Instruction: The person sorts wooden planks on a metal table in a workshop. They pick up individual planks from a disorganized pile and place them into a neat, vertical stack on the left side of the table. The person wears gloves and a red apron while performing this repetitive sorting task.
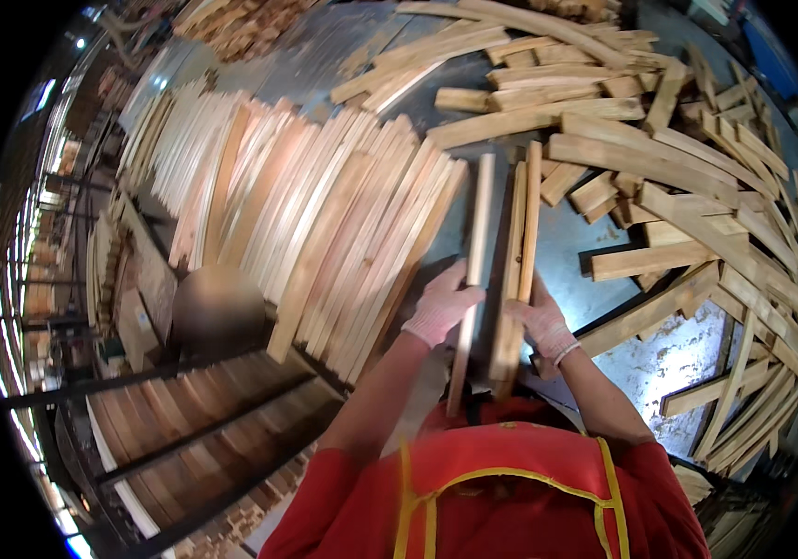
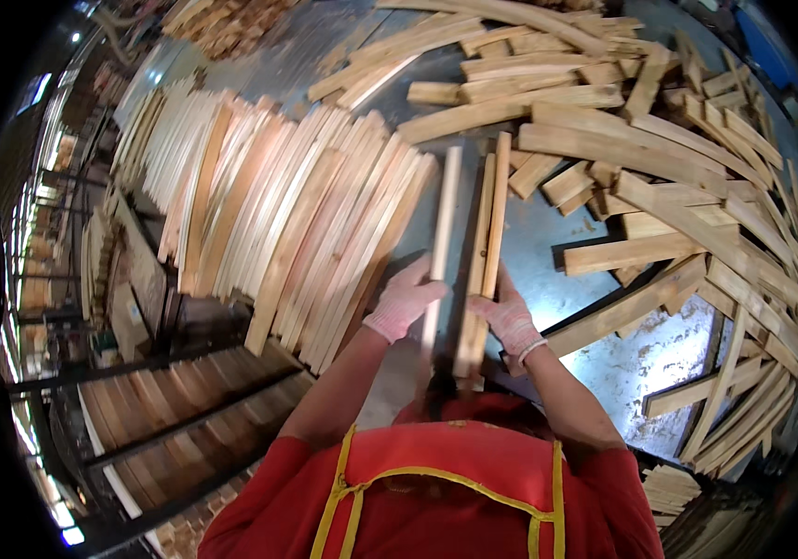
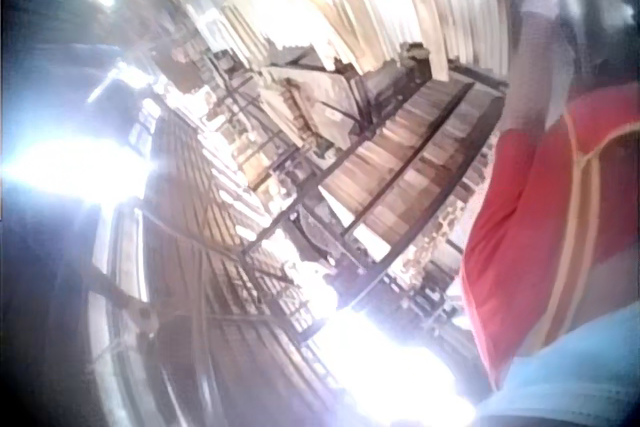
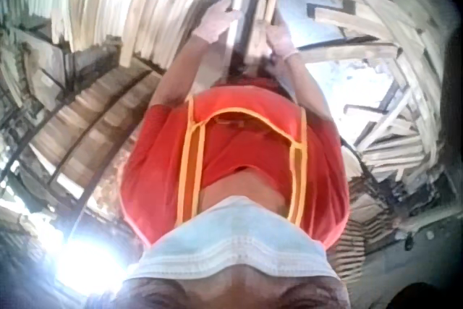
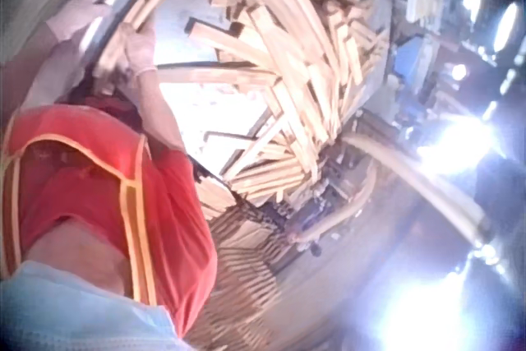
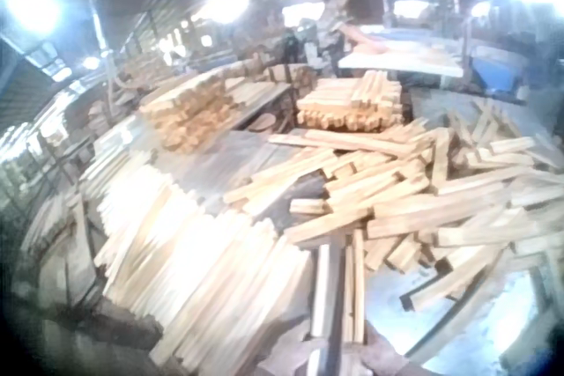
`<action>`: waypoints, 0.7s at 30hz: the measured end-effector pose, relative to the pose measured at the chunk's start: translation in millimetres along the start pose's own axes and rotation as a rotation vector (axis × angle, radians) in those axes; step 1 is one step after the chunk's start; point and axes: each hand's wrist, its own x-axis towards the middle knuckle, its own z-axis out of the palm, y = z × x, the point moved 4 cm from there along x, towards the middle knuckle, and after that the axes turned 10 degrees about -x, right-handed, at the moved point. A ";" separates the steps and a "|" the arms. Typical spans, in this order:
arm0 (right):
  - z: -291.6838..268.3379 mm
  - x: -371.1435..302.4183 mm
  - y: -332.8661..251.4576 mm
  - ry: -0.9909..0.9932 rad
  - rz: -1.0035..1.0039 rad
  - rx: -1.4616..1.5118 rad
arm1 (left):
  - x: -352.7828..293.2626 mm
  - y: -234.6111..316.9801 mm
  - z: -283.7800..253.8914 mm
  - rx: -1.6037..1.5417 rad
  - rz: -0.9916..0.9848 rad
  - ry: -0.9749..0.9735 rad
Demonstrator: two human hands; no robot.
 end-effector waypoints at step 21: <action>81.0 24.1 21.3 0.086 0.278 -0.567 | -128.8 -53.7 -110.9 0.821 0.616 0.139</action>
